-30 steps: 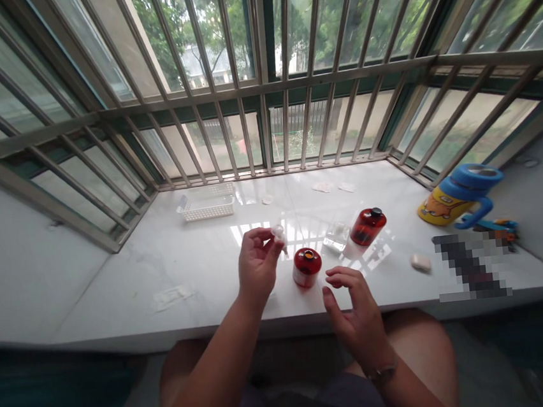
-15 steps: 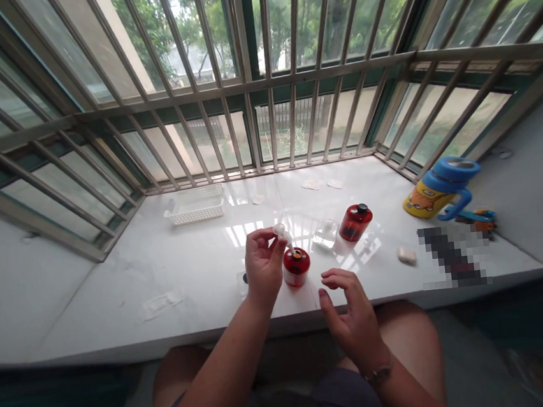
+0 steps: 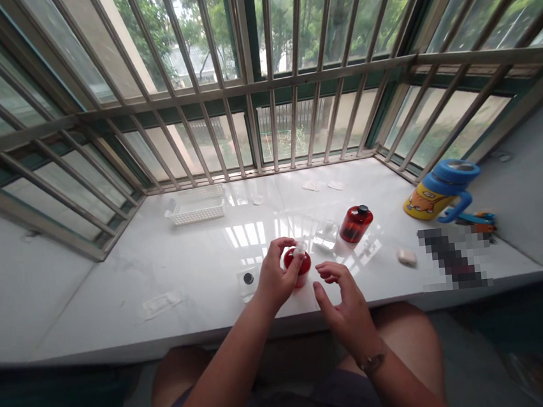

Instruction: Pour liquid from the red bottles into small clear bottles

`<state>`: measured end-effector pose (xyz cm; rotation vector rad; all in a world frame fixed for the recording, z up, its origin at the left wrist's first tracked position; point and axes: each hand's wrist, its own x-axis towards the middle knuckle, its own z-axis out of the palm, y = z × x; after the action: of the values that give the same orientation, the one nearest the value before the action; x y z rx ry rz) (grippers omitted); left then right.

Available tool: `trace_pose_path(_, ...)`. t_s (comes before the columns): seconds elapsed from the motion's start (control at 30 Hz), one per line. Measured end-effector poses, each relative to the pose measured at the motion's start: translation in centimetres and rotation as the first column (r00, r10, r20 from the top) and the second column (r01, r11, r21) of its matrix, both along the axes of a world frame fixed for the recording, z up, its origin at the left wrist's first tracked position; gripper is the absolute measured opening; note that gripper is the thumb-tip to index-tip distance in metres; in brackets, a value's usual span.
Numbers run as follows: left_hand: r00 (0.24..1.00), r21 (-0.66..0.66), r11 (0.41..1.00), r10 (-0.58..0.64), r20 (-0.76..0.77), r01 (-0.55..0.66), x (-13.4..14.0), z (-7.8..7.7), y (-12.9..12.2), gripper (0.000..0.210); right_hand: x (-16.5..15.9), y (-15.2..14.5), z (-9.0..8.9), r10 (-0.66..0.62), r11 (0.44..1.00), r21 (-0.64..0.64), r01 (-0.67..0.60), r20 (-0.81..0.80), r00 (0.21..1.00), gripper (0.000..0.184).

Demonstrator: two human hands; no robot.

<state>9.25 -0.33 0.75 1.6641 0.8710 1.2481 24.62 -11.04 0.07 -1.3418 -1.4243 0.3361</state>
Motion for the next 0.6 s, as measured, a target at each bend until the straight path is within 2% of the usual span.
trace_pose_path(0.13,0.979,-0.013,1.000,-0.029,-0.200,0.027,-0.6,0.0,0.0,0.082,-0.1,2.0,-0.1,0.027,0.996,-0.081,-0.036,-0.118,0.993,0.030)
trace_pose_path(0.23,0.976,-0.084,0.995,-0.072,-0.205,0.055,-0.2,-0.6,0.5,0.101,-0.6,3.5,-0.5,0.064,0.990,-0.106,-0.090,-0.234,0.970,0.036)
trace_pose_path(0.4,0.988,-0.233,0.969,-0.105,-0.109,0.078,0.4,-1.4,0.8,0.100,-0.7,4.4,-1.9,0.096,0.978,-0.135,-0.156,-0.368,0.925,0.039)
trace_pose_path(0.53,0.995,-0.253,0.967,-0.063,-0.083,0.040,0.5,-1.4,0.5,0.098,0.0,4.1,-3.4,-0.007,0.991,-0.126,-0.046,-0.396,0.918,0.040)
trace_pose_path(0.6,0.995,-0.257,0.966,-0.056,-0.085,0.033,0.5,-1.3,0.3,0.098,-0.1,4.1,-3.5,-0.019,0.994,-0.102,-0.025,-0.411,0.912,0.040)
